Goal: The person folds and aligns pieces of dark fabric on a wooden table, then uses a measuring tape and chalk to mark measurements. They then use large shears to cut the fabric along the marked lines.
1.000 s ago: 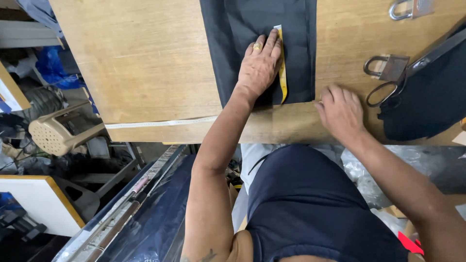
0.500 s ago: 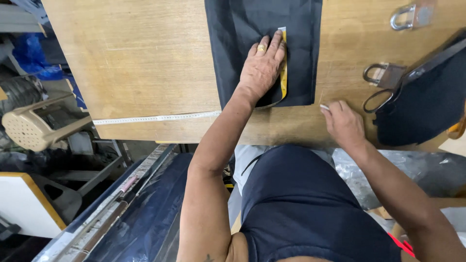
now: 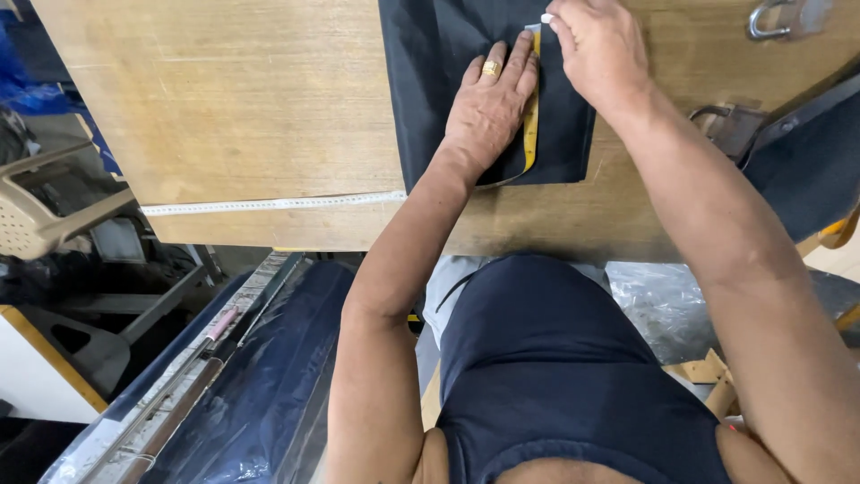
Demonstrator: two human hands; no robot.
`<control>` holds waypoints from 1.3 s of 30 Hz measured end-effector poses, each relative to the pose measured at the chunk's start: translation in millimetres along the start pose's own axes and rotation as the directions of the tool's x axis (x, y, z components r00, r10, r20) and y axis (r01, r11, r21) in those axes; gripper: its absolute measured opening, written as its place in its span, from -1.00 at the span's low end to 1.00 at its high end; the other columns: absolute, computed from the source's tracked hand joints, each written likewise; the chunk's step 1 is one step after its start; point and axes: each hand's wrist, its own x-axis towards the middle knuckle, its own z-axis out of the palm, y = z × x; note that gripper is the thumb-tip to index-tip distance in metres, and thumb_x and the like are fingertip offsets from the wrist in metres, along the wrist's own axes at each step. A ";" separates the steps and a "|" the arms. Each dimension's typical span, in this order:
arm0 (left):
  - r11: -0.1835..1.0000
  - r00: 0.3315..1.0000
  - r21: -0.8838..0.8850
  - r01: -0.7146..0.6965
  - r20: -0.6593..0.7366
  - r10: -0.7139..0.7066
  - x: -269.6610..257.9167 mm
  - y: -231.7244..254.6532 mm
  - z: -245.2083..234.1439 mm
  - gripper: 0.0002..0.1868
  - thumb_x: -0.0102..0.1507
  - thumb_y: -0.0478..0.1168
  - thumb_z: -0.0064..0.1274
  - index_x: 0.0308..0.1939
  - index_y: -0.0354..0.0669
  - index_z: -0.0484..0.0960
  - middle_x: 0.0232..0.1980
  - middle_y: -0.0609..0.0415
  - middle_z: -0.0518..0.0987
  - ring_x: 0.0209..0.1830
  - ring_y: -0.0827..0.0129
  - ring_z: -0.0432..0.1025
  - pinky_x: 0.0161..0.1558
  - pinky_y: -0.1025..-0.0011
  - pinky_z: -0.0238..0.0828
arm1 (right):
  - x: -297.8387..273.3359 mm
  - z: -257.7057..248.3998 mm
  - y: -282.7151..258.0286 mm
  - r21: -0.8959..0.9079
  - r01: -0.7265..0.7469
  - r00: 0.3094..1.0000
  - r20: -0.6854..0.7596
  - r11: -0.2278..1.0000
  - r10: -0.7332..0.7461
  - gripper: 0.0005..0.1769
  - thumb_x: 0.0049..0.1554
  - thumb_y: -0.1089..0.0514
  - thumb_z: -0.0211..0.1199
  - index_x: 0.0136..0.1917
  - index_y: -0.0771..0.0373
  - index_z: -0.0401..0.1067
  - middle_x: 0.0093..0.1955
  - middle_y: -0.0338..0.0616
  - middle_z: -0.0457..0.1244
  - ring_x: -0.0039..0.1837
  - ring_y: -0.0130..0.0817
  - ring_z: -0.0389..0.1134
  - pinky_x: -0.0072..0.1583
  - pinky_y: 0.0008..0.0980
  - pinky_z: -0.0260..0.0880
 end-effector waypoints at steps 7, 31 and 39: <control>1.000 1.000 0.014 -0.002 -0.004 0.002 1.2 -0.7 3.7 -0.55 0.45 -0.07 -0.05 0.42 0.01 0.42 0.55 0.00 0.22 0.40 0.09 0.32 0.31 0.15 0.34 | 9.6 -2.6 -3.6 -0.081 0.005 0.994 0.111 0.997 0.004 -0.88 0.46 0.20 0.23 0.14 0.26 0.54 -0.01 -0.03 0.40 -0.02 -0.01 0.42 -0.08 -0.04 0.44; 0.985 0.992 0.119 -0.126 0.005 0.126 103.9 -75.4 -16.0 -0.51 0.43 0.02 -0.15 0.35 -0.14 0.47 0.46 -0.11 0.37 0.40 -0.05 0.24 0.41 0.01 0.10 | -35.5 -21.0 -15.1 -0.077 0.027 0.996 -0.080 0.997 -0.033 -0.93 0.33 0.28 0.11 0.00 0.25 0.41 0.10 -0.11 0.40 0.07 -0.12 0.44 0.08 -0.19 0.37; 0.974 0.978 0.177 -0.139 -0.133 0.163 147.5 -100.2 -25.1 -0.63 0.39 -0.20 -0.12 0.25 -0.18 0.51 0.25 -0.08 0.47 0.19 0.07 0.39 0.24 0.16 0.32 | -35.1 -17.0 -12.1 -0.130 0.009 0.992 -0.124 0.991 -0.025 -0.91 0.24 0.32 0.19 -0.01 0.19 0.47 0.12 -0.18 0.41 0.10 -0.20 0.43 0.15 -0.29 0.41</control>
